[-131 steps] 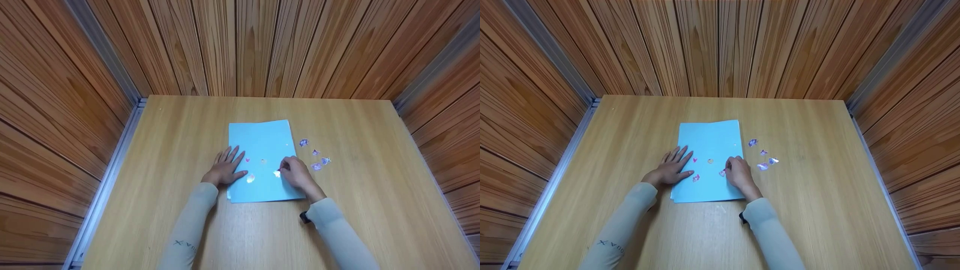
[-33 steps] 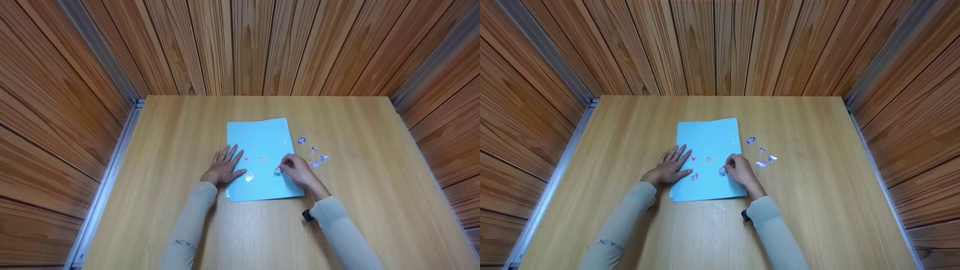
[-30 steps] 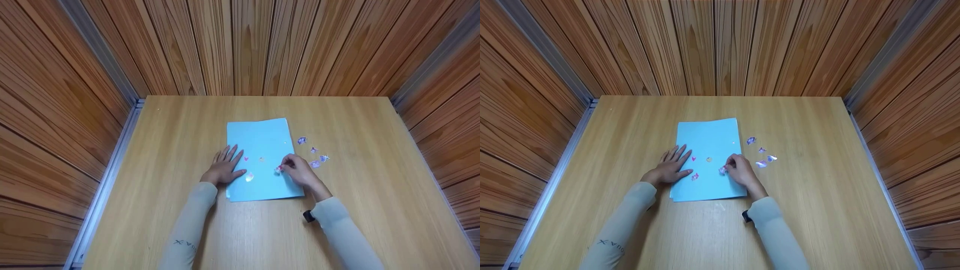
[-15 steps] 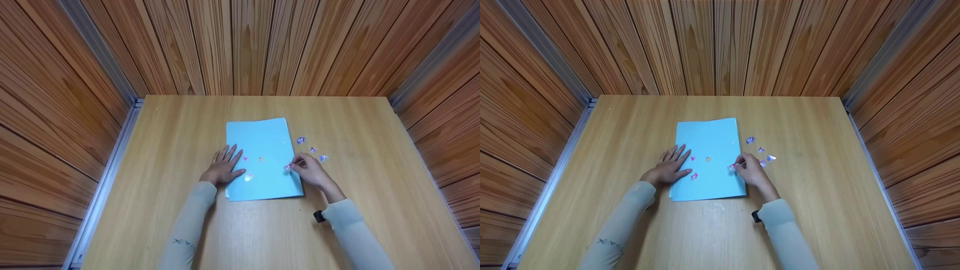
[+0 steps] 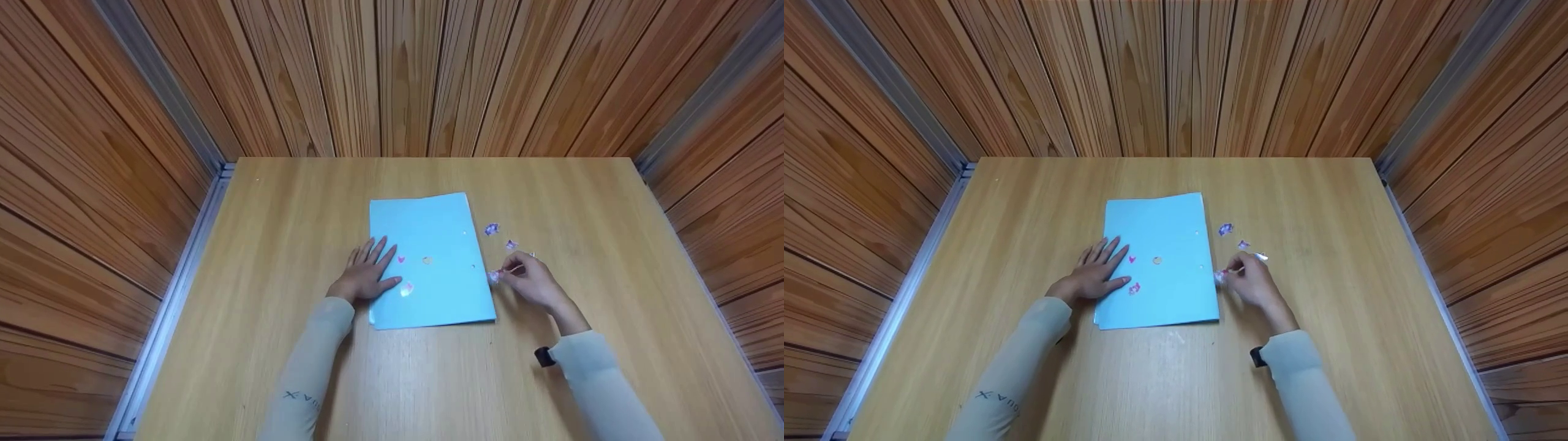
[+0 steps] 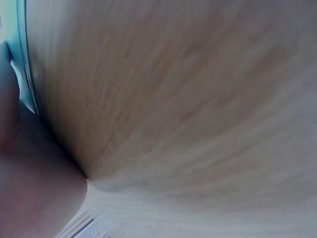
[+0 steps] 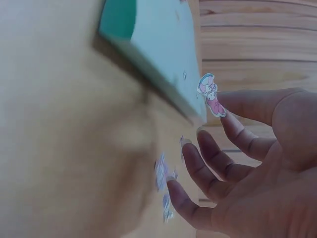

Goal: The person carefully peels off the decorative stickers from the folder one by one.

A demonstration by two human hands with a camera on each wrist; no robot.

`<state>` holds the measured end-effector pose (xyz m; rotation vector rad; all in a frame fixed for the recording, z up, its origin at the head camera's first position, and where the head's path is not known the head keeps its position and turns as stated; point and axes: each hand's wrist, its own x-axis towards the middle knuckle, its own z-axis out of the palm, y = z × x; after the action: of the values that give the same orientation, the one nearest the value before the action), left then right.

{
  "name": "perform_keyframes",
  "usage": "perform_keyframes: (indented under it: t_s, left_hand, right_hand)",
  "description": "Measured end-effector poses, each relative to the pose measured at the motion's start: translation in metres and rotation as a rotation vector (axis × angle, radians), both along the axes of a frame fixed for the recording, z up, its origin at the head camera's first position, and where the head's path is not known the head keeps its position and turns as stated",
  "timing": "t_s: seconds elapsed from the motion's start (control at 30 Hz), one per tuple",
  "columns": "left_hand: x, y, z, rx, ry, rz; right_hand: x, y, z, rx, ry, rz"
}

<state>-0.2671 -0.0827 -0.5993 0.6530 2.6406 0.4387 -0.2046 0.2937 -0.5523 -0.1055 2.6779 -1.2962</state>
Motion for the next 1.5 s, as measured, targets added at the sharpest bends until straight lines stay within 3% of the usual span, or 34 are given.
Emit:
perform_keyframes:
  t_s: [0.73, 1.33, 1.5]
  left_hand:
    - [0.004, -0.003, -0.001, 0.02, -0.006, 0.003]
    - [0.001, -0.002, -0.002, 0.028, -0.006, 0.004]
    - [0.001, 0.002, -0.002, -0.006, -0.004, 0.025]
  right_hand:
    - [0.013, 0.05, -0.014, 0.115, -0.075, -0.069]
    - [0.015, 0.056, -0.022, 0.183, -0.074, -0.113]
    - [0.013, 0.056, -0.025, 0.2, -0.121, -0.112]
